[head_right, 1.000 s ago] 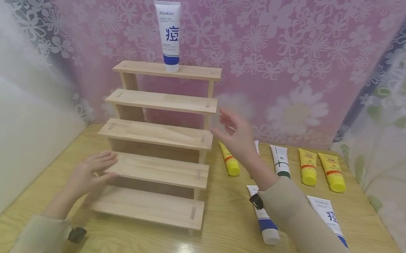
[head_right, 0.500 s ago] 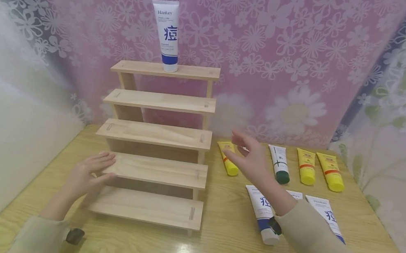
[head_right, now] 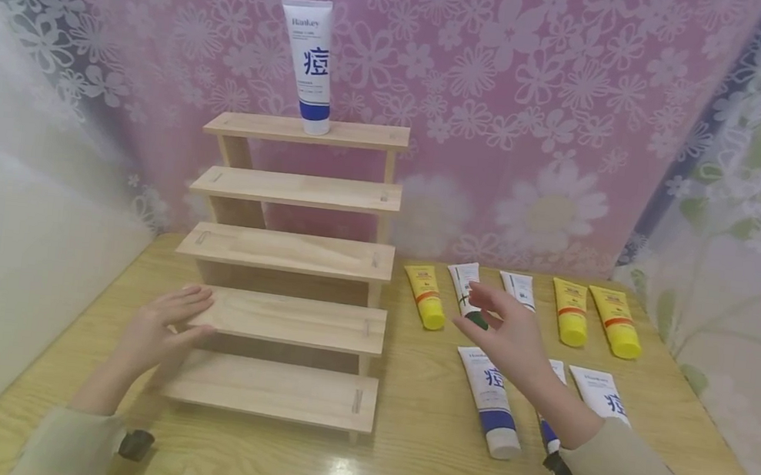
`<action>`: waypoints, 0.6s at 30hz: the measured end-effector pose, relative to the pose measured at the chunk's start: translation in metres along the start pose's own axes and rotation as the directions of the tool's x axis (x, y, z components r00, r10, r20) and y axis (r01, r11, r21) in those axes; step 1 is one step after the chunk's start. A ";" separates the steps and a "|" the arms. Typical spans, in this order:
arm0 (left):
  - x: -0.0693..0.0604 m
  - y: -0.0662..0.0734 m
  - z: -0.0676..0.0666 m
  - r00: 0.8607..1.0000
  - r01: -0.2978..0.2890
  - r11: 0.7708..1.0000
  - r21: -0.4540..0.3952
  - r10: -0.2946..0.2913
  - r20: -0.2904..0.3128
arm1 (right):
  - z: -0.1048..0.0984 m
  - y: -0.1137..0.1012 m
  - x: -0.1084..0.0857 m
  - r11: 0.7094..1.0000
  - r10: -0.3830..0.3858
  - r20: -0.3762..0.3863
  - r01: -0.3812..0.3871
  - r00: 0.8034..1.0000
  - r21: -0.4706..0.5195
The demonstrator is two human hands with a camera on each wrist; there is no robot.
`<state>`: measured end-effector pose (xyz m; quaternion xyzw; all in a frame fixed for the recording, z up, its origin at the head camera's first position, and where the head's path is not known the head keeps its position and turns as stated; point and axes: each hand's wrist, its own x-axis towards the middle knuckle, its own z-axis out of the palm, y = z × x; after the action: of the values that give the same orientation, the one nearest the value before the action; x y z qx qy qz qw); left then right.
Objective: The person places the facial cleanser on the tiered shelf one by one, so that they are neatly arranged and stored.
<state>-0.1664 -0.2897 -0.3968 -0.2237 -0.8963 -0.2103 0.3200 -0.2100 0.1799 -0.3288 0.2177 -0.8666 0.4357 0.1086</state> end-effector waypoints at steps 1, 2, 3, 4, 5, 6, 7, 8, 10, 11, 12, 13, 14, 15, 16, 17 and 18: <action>0.000 0.000 0.000 1.000 0.007 1.000 -0.001 -0.007 0.001 | -0.001 0.002 -0.002 1.000 0.006 0.003 -0.006 1.000 -0.012; -0.001 0.000 -0.001 1.000 0.012 1.000 0.000 -0.012 0.003 | -0.002 0.004 -0.005 1.000 0.013 0.008 -0.013 1.000 -0.020; -0.001 0.000 -0.001 1.000 0.016 1.000 0.000 -0.016 0.004 | -0.002 0.005 -0.007 1.000 0.020 0.013 -0.020 1.000 -0.023; -0.001 0.001 -0.001 1.000 0.021 1.000 0.000 -0.021 0.006 | -0.003 0.007 -0.009 0.999 0.027 0.018 -0.026 0.999 -0.023; -0.001 0.001 -0.001 1.000 0.025 1.000 0.000 -0.025 0.008 | -0.003 0.009 -0.011 0.999 0.034 0.024 -0.034 0.999 -0.025; -0.001 0.001 -0.002 1.000 0.026 1.000 -0.002 -0.026 0.009 | -0.004 0.010 -0.013 0.999 0.038 0.028 -0.037 0.999 -0.032; -0.001 0.001 -0.002 1.000 0.026 1.000 -0.003 -0.026 0.010 | -0.004 0.011 -0.015 0.998 0.044 0.032 -0.042 0.999 -0.040; -0.001 0.000 -0.002 1.000 0.021 1.000 -0.002 -0.021 0.008 | -0.004 0.013 -0.016 0.998 0.048 0.034 -0.047 0.998 -0.043; 0.000 0.000 -0.001 1.000 0.014 1.000 -0.002 -0.014 0.002 | -0.004 0.016 -0.019 0.997 0.059 0.038 -0.057 0.998 -0.053; 0.000 0.000 -0.001 1.000 0.008 1.000 -0.001 -0.008 -0.002 | -0.004 0.017 -0.021 0.996 0.067 0.045 -0.064 0.997 -0.057; 0.000 0.000 -0.001 1.000 0.003 1.000 -0.002 -0.003 -0.006 | -0.003 0.019 -0.022 0.996 0.077 0.051 -0.074 0.996 -0.056; 0.000 0.000 -0.001 1.000 0.001 1.000 0.000 -0.001 -0.009 | -0.003 0.021 -0.024 0.995 0.088 0.058 -0.085 0.994 -0.057; 0.000 0.000 -0.001 1.000 0.000 1.000 0.001 0.000 -0.010 | -0.003 0.022 -0.025 0.994 0.097 0.063 -0.094 0.993 -0.057; 0.000 0.000 0.000 1.000 0.000 1.000 0.001 0.000 -0.011 | -0.003 0.024 -0.027 0.993 0.106 0.069 -0.102 0.992 -0.057; 0.000 0.001 0.000 1.000 -0.001 1.000 0.001 0.001 -0.011 | -0.002 0.026 -0.029 0.992 0.116 0.075 -0.112 0.990 -0.058; 0.000 0.001 0.000 1.000 -0.002 1.000 0.002 0.002 -0.010 | -0.002 0.028 -0.030 0.991 0.125 0.082 -0.120 0.989 -0.064; 0.000 0.001 0.000 1.000 0.000 1.000 0.002 0.000 -0.009 | -0.001 0.030 -0.032 0.989 0.133 0.083 -0.128 0.988 -0.070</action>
<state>-0.1654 -0.2890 -0.3964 -0.2225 -0.8950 -0.2103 0.3243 -0.1959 0.2058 -0.3613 0.1757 -0.8964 0.4040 0.0488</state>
